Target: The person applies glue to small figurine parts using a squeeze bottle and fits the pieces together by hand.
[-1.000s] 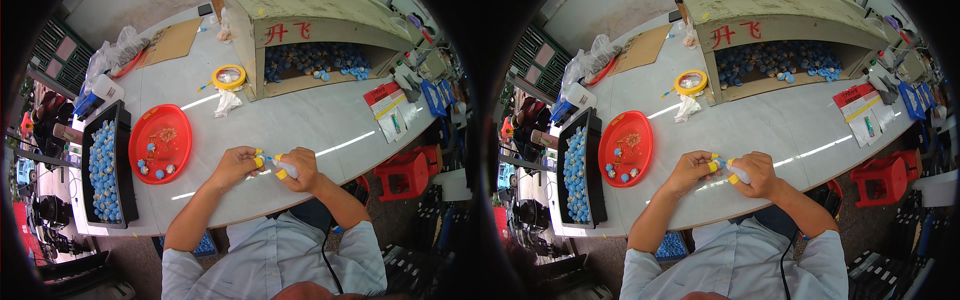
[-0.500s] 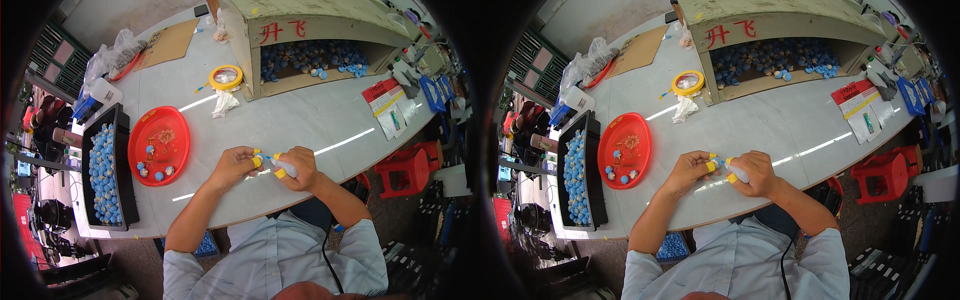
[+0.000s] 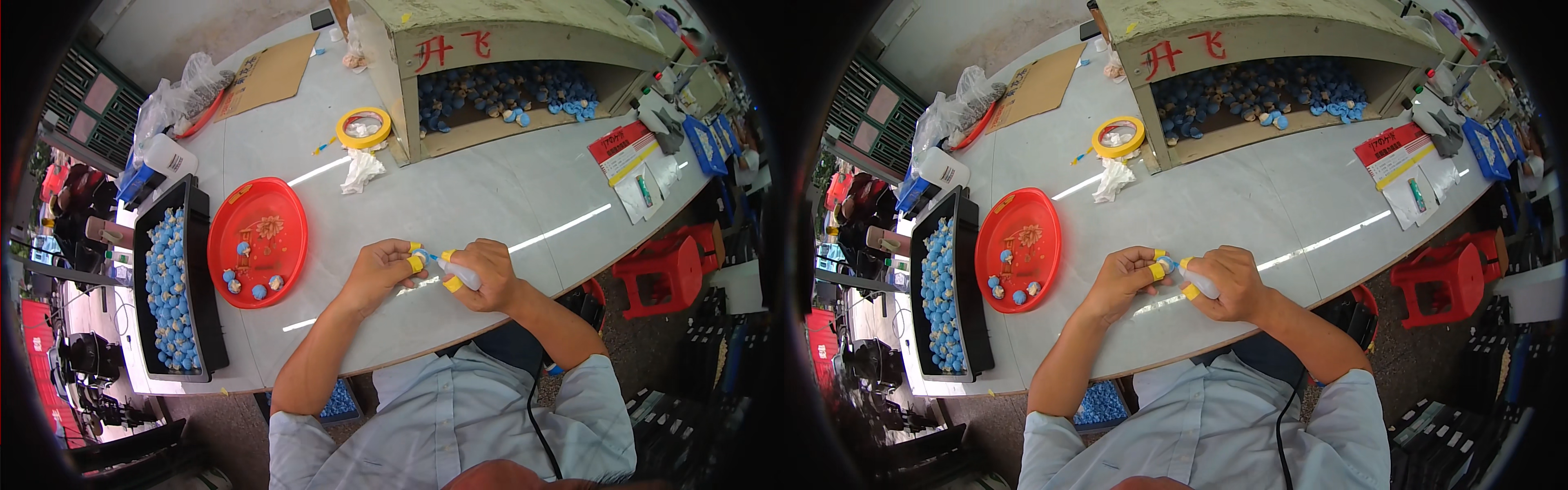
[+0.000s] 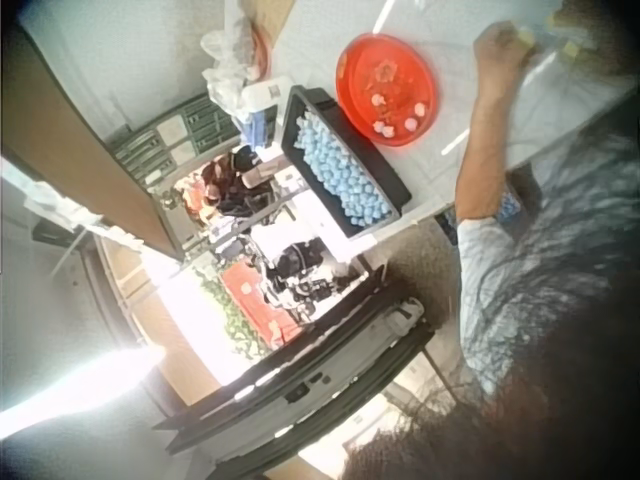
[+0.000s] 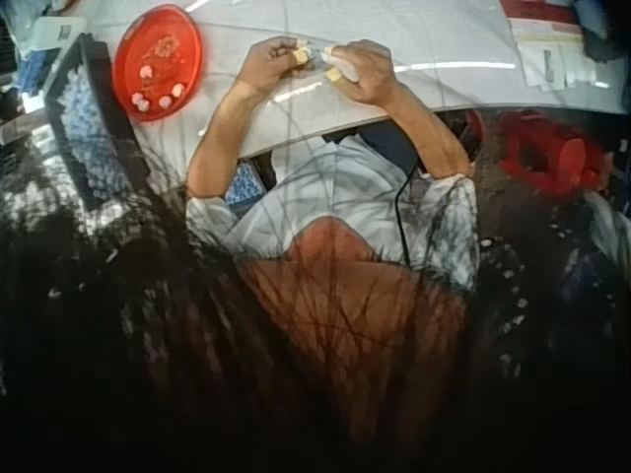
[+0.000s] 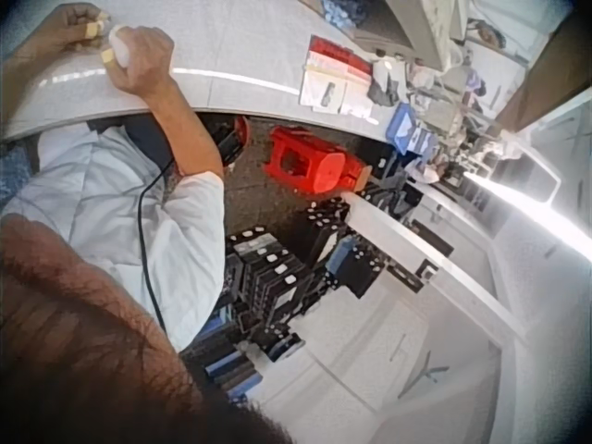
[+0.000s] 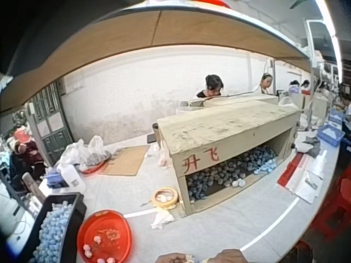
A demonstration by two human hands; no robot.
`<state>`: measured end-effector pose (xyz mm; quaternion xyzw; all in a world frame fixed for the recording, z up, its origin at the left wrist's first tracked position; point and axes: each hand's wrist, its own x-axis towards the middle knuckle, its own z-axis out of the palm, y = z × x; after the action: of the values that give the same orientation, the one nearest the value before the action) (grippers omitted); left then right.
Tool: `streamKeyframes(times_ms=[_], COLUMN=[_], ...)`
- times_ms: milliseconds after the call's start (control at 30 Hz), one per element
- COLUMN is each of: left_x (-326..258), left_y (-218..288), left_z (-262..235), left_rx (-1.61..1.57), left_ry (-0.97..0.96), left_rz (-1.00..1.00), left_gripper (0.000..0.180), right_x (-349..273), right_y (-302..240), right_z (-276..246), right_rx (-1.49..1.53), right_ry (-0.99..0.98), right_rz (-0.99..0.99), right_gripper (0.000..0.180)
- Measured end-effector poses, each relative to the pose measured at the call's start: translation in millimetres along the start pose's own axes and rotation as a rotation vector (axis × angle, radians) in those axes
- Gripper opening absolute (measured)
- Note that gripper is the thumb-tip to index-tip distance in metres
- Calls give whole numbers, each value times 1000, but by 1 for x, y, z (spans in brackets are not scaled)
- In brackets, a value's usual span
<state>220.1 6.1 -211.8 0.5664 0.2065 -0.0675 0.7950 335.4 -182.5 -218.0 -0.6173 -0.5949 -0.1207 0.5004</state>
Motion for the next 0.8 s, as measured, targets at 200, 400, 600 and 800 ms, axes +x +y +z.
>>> streamKeyframes(times_ms=[200, 400, 600, 800], left_x=[1, 2, 0, 0], left_y=[-2, -2, -1, 3], left_z=[0, -1, -4, -4], left_rx=[-6, -8, -81, -231], left_ry=[15, -3, -18, -34], left_rz=[12, 23, 28, 6], left_gripper=[31, 31, 31, 32], right_x=[0, 0, 2, 2], right_y=[0, 1, 1, -2], right_z=[0, -2, -4, -1], right_rx=[13, 15, 62, 78], right_ry=[45, 55, 110, 161], right_rz=[-22, -25, 17, 41], right_gripper=[29, 27, 24, 24])
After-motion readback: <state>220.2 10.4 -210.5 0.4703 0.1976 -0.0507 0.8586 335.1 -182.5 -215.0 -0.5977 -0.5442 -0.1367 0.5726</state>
